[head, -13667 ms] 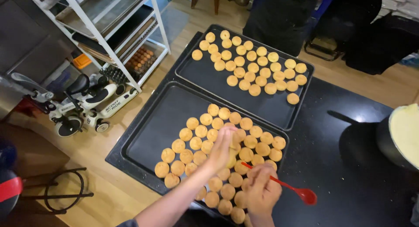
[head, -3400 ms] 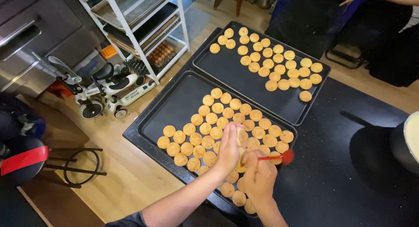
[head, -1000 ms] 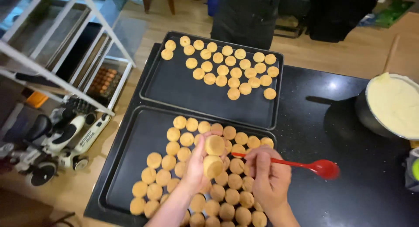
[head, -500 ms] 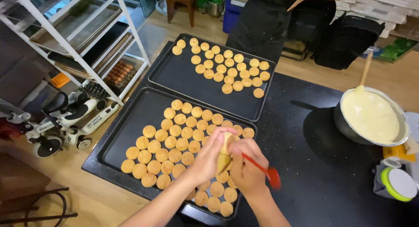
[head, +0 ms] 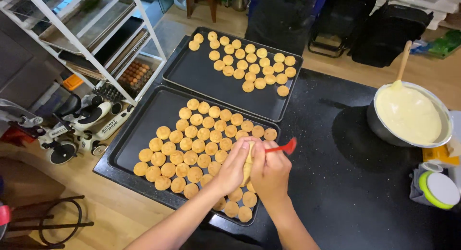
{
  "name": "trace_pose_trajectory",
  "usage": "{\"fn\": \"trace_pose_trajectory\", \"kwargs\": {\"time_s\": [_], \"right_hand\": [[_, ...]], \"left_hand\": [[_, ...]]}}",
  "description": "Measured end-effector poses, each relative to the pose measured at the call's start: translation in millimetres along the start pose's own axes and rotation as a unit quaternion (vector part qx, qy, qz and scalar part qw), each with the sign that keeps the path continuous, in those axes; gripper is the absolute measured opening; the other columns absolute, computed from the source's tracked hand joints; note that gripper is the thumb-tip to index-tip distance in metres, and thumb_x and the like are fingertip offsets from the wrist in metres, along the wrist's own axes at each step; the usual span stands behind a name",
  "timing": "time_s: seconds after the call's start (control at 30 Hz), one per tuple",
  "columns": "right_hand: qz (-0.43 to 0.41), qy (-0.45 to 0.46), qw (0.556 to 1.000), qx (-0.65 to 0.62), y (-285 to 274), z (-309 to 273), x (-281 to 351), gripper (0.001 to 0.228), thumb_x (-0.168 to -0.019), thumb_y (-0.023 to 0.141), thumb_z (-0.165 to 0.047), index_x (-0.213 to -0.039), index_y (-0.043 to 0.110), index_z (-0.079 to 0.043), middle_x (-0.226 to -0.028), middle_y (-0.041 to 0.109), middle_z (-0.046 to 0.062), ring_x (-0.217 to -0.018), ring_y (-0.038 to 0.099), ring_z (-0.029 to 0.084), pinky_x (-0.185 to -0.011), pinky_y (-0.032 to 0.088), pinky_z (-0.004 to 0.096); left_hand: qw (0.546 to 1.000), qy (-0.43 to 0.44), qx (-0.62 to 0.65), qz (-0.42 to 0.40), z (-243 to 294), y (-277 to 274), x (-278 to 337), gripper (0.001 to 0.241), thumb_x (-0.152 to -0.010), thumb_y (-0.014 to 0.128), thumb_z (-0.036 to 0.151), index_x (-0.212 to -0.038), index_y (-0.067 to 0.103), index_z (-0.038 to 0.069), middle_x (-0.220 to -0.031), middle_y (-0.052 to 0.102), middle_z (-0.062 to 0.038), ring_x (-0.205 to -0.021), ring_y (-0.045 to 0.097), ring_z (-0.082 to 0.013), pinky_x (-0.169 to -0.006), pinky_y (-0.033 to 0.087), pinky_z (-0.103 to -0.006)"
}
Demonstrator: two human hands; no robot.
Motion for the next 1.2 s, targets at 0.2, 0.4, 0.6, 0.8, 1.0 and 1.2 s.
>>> {"fn": "trace_pose_trajectory", "kwargs": {"time_s": [0.2,0.4,0.6,0.8,1.0,1.2], "right_hand": [[0.149,0.085,0.963,-0.206,-42.4,-27.2,3.1,0.056,-0.112,0.031,-0.029,-0.060,0.041,-0.012,-0.058,0.042,0.002,-0.060,0.044,0.018,-0.064,0.035,0.033],[-0.015,0.001,0.991,-0.133,-5.6,-29.3,29.2,0.035,-0.106,0.040,-0.015,-0.077,0.060,-0.007,-0.074,0.066,0.003,-0.069,0.062,0.024,-0.070,0.050,0.037],[0.018,-0.025,0.986,-0.162,1.2,-21.9,35.9,0.042,-0.107,0.042,-0.026,-0.081,0.066,-0.004,-0.081,0.067,0.008,-0.075,0.068,0.022,-0.071,0.055,0.032],[-0.039,0.116,0.990,-0.068,29.8,1.9,43.5,0.048,-0.104,0.039,-0.018,-0.063,0.059,-0.007,-0.069,0.069,0.005,-0.068,0.069,0.025,-0.068,0.048,0.039],[-0.033,-0.007,0.990,-0.136,53.1,-10.8,39.6,0.037,-0.105,0.039,-0.014,-0.078,0.062,-0.004,-0.077,0.063,0.009,-0.076,0.064,0.027,-0.076,0.052,0.038],[-0.071,0.146,0.987,-0.003,100.2,21.1,40.4,0.042,-0.102,0.048,-0.021,-0.064,0.060,-0.008,-0.064,0.066,0.010,-0.065,0.064,0.034,-0.065,0.044,0.048]], "left_hand": [[0.882,-0.169,0.433,0.081,-22.2,-10.0,-0.8,0.042,-0.111,0.030,0.038,-0.119,0.059,0.009,-0.091,0.060,-0.010,-0.069,0.052,-0.0172,-0.052,0.045,-0.0315],[0.880,-0.205,0.416,0.101,-5.6,-0.1,10.3,0.043,-0.109,0.037,0.041,-0.118,0.066,0.010,-0.090,0.061,-0.010,-0.072,0.053,-0.0161,-0.069,0.042,-0.0275],[0.940,-0.213,0.179,0.199,20.4,-11.2,7.4,0.046,-0.108,0.034,0.040,-0.110,0.071,0.015,-0.099,0.055,-0.007,-0.078,0.049,-0.0151,-0.068,0.040,-0.0269],[0.987,0.015,-0.049,0.154,-19.2,-28.2,1.1,0.051,-0.108,0.020,0.040,-0.121,0.059,0.010,-0.113,0.057,-0.008,-0.103,0.053,-0.0171,-0.094,0.039,-0.0280],[0.971,-0.103,0.029,0.216,-21.3,-55.7,-4.4,0.049,-0.104,0.025,0.044,-0.111,0.067,0.018,-0.123,0.065,0.000,-0.115,0.057,-0.0131,-0.103,0.038,-0.0256],[0.980,-0.032,-0.023,0.195,-67.2,-77.4,-16.2,0.048,-0.108,0.023,0.037,-0.113,0.063,0.011,-0.117,0.063,-0.006,-0.121,0.056,-0.0178,-0.111,0.036,-0.0303]]}}
Point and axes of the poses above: each hand's wrist, its own x-axis away from the middle knuckle, its own y-axis out of the palm, z = x × y, the point moved 3 cm from there along -x, towards the middle knuckle
